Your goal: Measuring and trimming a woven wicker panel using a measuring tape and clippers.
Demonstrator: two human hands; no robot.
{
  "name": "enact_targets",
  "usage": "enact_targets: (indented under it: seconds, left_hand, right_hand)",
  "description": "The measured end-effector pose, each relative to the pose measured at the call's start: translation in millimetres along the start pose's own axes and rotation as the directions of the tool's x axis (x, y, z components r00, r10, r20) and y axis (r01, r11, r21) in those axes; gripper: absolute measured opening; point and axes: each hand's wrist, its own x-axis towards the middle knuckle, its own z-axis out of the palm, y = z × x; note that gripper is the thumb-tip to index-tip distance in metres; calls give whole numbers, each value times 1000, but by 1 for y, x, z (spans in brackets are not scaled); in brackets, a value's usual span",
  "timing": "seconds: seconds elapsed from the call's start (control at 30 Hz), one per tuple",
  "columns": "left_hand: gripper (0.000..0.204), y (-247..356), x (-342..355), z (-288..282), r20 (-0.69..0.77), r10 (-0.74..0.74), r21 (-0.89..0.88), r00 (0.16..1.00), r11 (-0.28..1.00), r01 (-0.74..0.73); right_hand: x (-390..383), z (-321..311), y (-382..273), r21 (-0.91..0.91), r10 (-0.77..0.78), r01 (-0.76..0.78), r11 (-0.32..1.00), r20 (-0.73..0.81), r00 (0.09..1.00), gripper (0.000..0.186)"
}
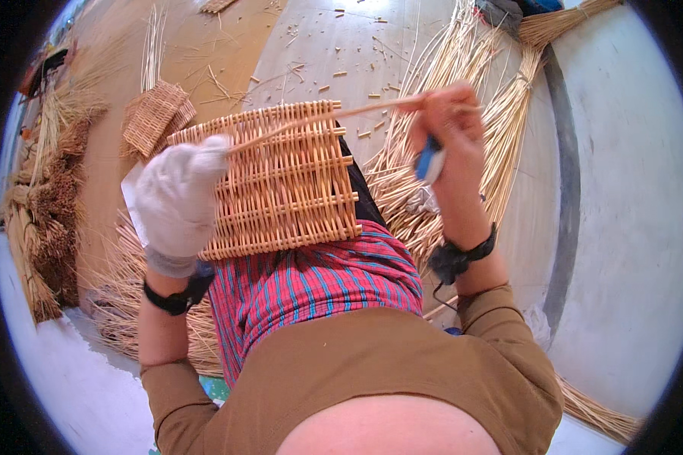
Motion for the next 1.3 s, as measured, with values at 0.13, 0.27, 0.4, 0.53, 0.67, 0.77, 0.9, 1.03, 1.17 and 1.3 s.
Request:
enact_targets:
  seconds: [0.13,0.27,0.4,0.53,0.67,0.77,0.9,1.03,1.17,1.3]
  left_hand:
    - [30,-39,-81,-29,202,-14,90,979,996,-4]
    - [27,-41,-137,-29,309,-153,-20,939,986,167]
    - [30,-43,-208,-20,173,-387,-88,906,910,406]
    - [27,-19,-223,-40,204,-302,-263,931,899,350]
    - [16,-39,-230,-45,68,-417,-90,906,902,422]
    - [22,-55,-271,-21,-316,-843,-325,435,527,785]
    - [29,-54,-391,9,-115,-954,-697,-278,-122,706]
    - [28,0,-522,22,247,-800,-5,-547,-565,825]
    - [35,17,-432,15,169,-965,472,-202,-100,876]
    - [42,-20,-291,-23,375,-890,-116,260,233,965]
  right_hand:
    - [25,-53,0,-149,60,-80,986,-133,989,10]
    - [27,-60,9,-223,47,-105,969,-252,967,9]
    - [42,-81,16,-306,83,-134,943,-174,981,9]
    - [69,-78,24,-353,186,-248,902,-200,962,17]
    - [88,-79,50,-318,259,-327,890,-239,936,28]
    - [59,-30,73,-521,342,-310,795,-36,939,48]
    - [-1,54,78,-694,352,-40,719,314,881,10]
    - [-19,93,113,-661,254,577,480,734,630,30]
    - [-28,94,108,-647,71,717,259,753,654,54]
    - [-45,73,117,-791,178,560,246,605,776,71]
